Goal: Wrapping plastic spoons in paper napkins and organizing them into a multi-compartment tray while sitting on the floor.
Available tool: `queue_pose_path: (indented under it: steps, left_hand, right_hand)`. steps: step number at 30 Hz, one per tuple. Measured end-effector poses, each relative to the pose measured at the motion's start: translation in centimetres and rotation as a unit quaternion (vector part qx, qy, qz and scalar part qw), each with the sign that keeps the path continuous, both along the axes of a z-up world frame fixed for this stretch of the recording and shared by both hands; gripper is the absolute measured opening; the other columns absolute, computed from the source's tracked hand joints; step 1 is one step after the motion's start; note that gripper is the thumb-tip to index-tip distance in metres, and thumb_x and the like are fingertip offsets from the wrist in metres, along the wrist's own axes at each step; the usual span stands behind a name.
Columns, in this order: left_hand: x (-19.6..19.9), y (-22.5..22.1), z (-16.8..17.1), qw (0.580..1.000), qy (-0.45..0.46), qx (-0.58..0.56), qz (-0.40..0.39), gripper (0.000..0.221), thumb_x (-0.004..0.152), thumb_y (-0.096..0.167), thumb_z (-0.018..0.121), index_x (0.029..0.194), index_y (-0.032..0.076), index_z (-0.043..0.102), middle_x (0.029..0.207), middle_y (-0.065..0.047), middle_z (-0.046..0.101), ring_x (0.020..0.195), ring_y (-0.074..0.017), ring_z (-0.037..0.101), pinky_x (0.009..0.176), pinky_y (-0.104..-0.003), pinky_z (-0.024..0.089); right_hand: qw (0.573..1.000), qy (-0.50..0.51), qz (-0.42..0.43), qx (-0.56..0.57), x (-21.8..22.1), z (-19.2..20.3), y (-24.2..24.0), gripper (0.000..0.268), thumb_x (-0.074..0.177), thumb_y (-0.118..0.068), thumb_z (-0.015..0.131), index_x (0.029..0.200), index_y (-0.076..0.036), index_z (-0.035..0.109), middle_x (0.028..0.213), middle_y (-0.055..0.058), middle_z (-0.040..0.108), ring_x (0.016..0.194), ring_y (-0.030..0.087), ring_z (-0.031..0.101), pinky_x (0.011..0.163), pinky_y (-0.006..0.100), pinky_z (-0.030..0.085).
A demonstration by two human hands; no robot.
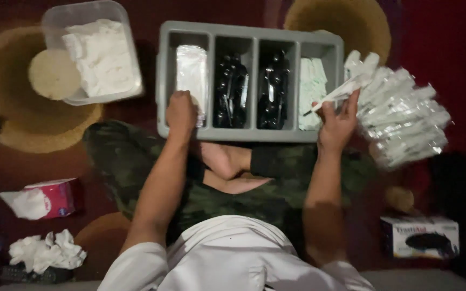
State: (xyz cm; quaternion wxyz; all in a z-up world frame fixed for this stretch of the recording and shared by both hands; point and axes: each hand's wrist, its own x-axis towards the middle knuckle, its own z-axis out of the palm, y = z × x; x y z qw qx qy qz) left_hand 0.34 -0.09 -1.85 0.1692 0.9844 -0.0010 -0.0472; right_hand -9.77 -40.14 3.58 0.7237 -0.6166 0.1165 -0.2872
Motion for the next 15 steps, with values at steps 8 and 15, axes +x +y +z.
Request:
queue_pose_path:
  steps: [8, 15]
  left_hand:
    - [-0.9, -6.1, 7.9, 0.927, -0.270, -0.183, -0.186, 0.014, 0.091, 0.010, 0.077, 0.104, 0.004, 0.074, 0.103, -0.012, 0.068, 0.095, -0.0306, 0.066, 0.083, -0.038, 0.055]
    - [0.5, -19.7, 9.3, 0.840, -0.117, -0.251, -0.466, 0.020, 0.083, 0.011, 0.075, 0.101, 0.006, 0.078, 0.101, -0.009, 0.072, 0.090, -0.0350, 0.066, 0.079, -0.043, 0.054]
  right_hand:
    - [0.995, -0.061, -0.061, 0.038, -1.5, 1.7, -7.1, 0.076, 0.104, 0.010, 0.069, 0.163, -0.015, 0.028, 0.162, 0.019, 0.039, 0.126, 0.034, 0.063, 0.101, 0.048, 0.062]
    - [0.993, 0.075, -0.042, 0.085, -0.4, 4.2, -5.3, 0.081, 0.097, 0.009, 0.064, 0.164, -0.010, 0.022, 0.164, 0.022, 0.043, 0.094, 0.015, 0.066, 0.068, 0.019, 0.052]
